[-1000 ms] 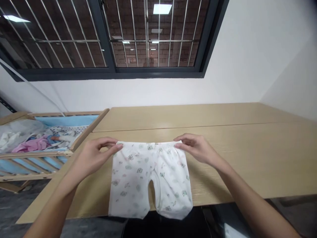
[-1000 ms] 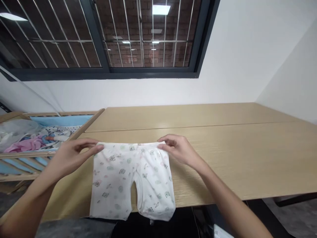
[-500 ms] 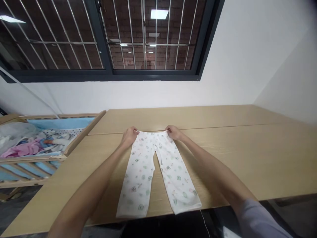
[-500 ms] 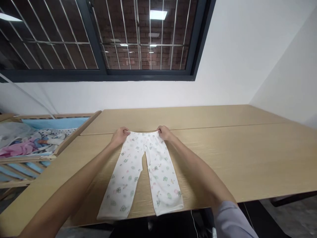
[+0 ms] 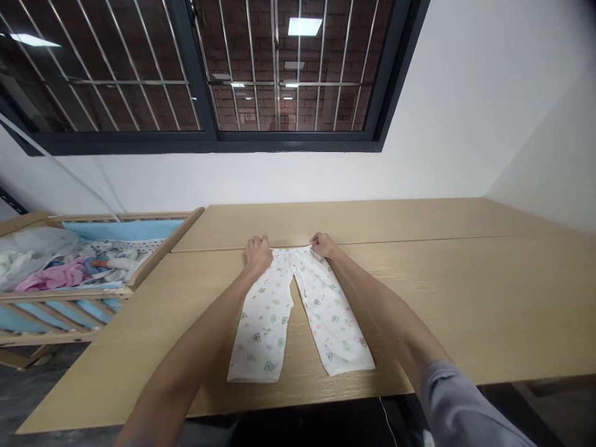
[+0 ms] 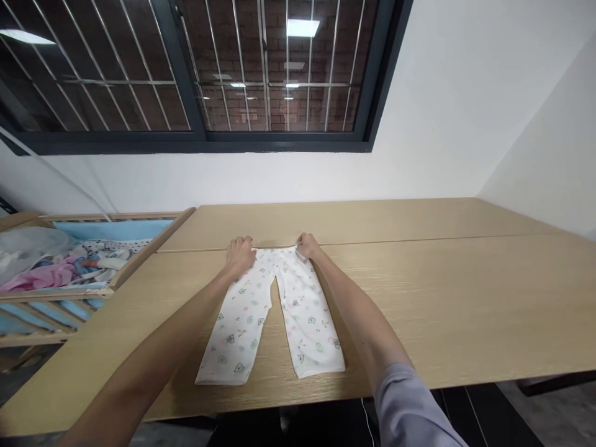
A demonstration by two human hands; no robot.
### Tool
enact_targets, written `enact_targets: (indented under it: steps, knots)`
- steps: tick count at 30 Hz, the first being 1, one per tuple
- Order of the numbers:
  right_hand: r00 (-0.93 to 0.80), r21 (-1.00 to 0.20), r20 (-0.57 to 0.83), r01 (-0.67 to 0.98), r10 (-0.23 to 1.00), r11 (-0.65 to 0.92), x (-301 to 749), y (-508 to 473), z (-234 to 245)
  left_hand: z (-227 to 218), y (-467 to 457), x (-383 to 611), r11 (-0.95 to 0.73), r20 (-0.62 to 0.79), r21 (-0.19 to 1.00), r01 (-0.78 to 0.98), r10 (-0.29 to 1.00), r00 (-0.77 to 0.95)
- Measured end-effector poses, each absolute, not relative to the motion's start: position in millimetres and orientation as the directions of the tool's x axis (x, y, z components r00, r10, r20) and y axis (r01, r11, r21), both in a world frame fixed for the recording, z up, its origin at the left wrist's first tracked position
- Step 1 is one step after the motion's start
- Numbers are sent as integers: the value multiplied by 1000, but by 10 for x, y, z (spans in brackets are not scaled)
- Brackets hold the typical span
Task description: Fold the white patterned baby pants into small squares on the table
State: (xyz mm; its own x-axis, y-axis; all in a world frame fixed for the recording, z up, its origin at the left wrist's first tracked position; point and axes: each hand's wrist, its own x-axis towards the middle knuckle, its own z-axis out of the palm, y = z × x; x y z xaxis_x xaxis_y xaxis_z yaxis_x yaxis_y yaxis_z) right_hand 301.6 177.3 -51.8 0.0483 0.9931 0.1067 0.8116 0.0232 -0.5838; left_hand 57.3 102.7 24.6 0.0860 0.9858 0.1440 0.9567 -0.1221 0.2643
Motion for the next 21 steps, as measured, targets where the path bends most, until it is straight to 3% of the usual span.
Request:
enact_targets:
  steps: [3,10,16,21]
  knots:
    - [50,-589,71,808,996,1,3085,1769,-446,330,426,924,-323,136,245,914,945,298]
    - [-3,-579,-24,815,1000,-12,3144,1749,-354,-30,-1112,1739,-654,-124,313,689,691,712]
    - [43,-564,-21,824,999,-47,3046,1718,-348,-177,-1157,1896,-598,-272,332,730,681,680]
    - [57,-591,-10,805,998,-51,2995,1717,-252,-61,-1113,1677,-516,-179,431,740,755,631]
